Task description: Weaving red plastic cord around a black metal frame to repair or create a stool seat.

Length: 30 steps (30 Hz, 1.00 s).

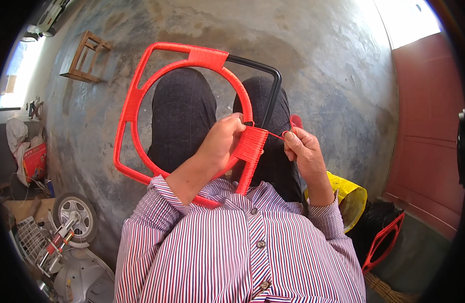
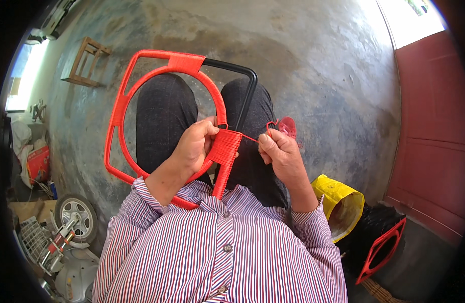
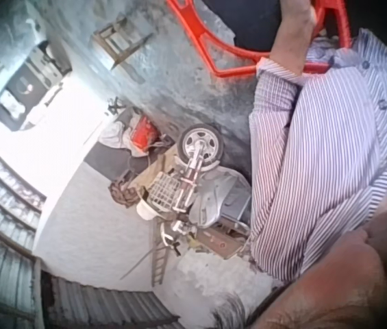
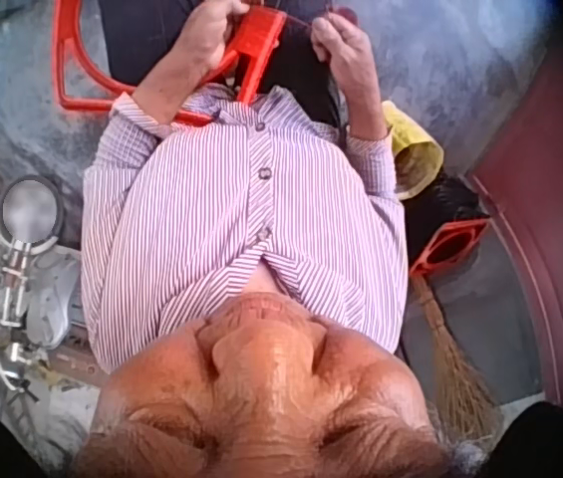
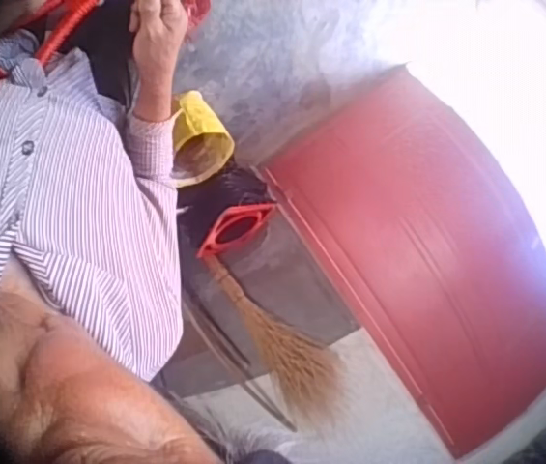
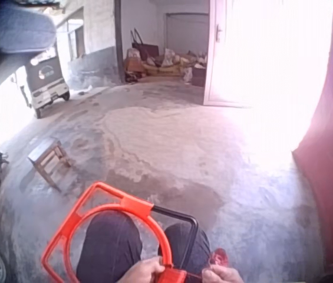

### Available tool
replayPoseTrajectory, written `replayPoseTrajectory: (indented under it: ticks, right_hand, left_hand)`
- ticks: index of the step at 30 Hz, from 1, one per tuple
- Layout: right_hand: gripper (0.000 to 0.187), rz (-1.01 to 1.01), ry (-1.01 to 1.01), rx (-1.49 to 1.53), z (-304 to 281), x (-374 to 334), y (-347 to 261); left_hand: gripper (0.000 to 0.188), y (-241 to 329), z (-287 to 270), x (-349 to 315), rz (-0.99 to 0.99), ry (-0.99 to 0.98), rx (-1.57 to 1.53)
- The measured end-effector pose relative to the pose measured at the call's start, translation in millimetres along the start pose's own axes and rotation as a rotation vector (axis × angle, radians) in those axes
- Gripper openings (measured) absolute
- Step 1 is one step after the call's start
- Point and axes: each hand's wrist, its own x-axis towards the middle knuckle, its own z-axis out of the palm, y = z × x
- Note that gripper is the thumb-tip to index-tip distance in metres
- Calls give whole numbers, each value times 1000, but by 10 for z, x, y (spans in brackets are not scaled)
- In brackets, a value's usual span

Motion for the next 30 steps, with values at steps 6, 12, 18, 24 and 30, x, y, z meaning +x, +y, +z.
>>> replayPoseTrajectory:
  ticks: [6,12,18,24,30]
  right_hand:
    - [28,120,232,132,-200,111,27]
    - [26,-234,157,-73,60,201,-406]
    - [18,-215,-215,-1038,519,224,-426]
    - [24,-87,-121,-259,199,197,-288]
    - [26,-53,50,40,-116,120,-390]
  left_hand:
    - [19,-23,30,-18,45,31,43]
    - [12,-61,65,-99,221,123,78]
    - [15,-166,-66,-97,413,77,408]
    - [10,-99,0,-117,263,81,167]
    - [9,-37,118,-133,199,205,97]
